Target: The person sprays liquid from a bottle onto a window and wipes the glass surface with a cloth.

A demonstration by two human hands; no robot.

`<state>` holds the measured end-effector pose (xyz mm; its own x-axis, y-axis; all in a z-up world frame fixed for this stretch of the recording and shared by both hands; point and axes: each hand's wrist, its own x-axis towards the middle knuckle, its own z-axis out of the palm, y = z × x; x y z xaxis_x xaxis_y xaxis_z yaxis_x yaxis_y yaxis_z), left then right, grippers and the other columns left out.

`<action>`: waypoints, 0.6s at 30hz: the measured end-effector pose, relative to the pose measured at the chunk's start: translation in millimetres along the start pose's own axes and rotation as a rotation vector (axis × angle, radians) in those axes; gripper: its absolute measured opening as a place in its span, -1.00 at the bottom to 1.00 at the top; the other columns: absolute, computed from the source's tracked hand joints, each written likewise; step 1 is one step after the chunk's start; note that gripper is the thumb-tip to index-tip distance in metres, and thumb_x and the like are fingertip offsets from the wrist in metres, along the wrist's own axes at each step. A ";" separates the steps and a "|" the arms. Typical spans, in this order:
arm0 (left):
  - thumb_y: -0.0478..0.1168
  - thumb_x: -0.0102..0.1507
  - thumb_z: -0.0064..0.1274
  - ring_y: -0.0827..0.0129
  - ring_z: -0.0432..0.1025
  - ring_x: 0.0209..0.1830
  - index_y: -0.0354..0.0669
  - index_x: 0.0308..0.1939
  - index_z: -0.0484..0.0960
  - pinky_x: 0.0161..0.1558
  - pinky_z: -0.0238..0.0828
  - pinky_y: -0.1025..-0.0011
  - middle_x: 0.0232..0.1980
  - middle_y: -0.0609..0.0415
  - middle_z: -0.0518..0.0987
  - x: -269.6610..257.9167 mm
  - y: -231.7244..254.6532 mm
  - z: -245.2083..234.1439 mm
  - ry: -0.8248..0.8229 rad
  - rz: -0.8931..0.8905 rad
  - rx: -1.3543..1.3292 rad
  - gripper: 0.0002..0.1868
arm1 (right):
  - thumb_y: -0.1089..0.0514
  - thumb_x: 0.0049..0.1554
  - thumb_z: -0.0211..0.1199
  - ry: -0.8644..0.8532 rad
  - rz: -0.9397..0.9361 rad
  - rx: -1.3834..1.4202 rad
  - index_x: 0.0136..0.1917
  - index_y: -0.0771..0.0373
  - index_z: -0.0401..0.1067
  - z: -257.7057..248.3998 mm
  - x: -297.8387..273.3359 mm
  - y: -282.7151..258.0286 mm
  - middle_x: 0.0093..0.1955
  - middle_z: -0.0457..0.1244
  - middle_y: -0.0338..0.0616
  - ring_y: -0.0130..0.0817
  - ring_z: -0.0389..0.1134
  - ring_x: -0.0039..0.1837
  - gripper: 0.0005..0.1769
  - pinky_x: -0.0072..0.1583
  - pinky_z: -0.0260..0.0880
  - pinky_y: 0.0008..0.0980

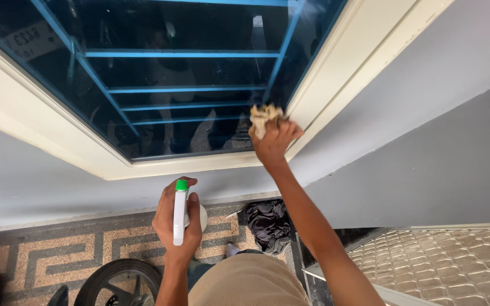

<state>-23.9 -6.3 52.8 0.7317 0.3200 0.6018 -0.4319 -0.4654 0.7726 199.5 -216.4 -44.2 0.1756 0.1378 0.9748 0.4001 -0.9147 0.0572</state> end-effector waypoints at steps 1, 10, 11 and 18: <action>-0.46 0.31 0.04 0.47 0.53 -0.27 -0.26 0.12 0.55 -0.24 0.46 0.48 0.08 -0.03 0.66 -1.6 -0.4 -3.2 -0.005 -0.026 0.006 -0.71 | -0.04 0.19 0.28 -0.034 0.025 0.013 0.14 0.26 0.23 -0.3 -17.4 -0.1 0.08 0.04 -0.05 -0.15 0.04 0.15 -0.56 0.21 -0.09 -0.02; -0.47 0.31 0.03 0.50 0.48 -0.35 -0.30 0.11 0.56 -0.28 0.42 0.49 0.08 -0.05 0.67 12.4 -16.8 -43.7 -0.003 -0.066 -0.026 -0.72 | 0.23 0.17 0.20 0.124 0.311 0.055 0.27 0.48 0.14 -11.2 98.6 -18.1 0.15 0.08 0.07 -0.05 0.09 0.20 -0.52 0.30 -0.04 -0.01; -0.47 0.32 0.03 0.48 0.51 -0.30 -0.29 0.11 0.56 -0.24 0.44 0.47 0.08 -0.05 0.66 15.3 -18.7 -50.2 0.002 -0.050 -0.030 -0.72 | 0.23 0.20 0.22 0.162 0.366 0.121 0.22 0.39 0.18 -13.2 130.2 -24.1 0.12 0.09 0.01 -0.09 0.12 0.20 -0.61 0.27 -0.02 -0.07; -0.49 0.30 0.02 0.21 0.59 0.09 -0.30 0.11 0.57 0.08 0.52 0.34 0.12 -0.09 0.65 38.9 -38.4 -106.9 0.034 0.010 -0.004 -0.70 | 0.14 0.21 0.28 0.259 0.238 0.332 0.20 0.23 0.22 5.2 239.0 -154.8 0.11 0.06 -0.06 -0.18 0.14 0.18 -0.63 0.26 0.00 -0.14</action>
<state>-35.3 112.2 68.2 0.7087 0.3435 0.6162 -0.4415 -0.4652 0.7672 184.3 -39.9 178.8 0.0843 -0.1982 0.9765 0.6486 -0.7330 -0.2048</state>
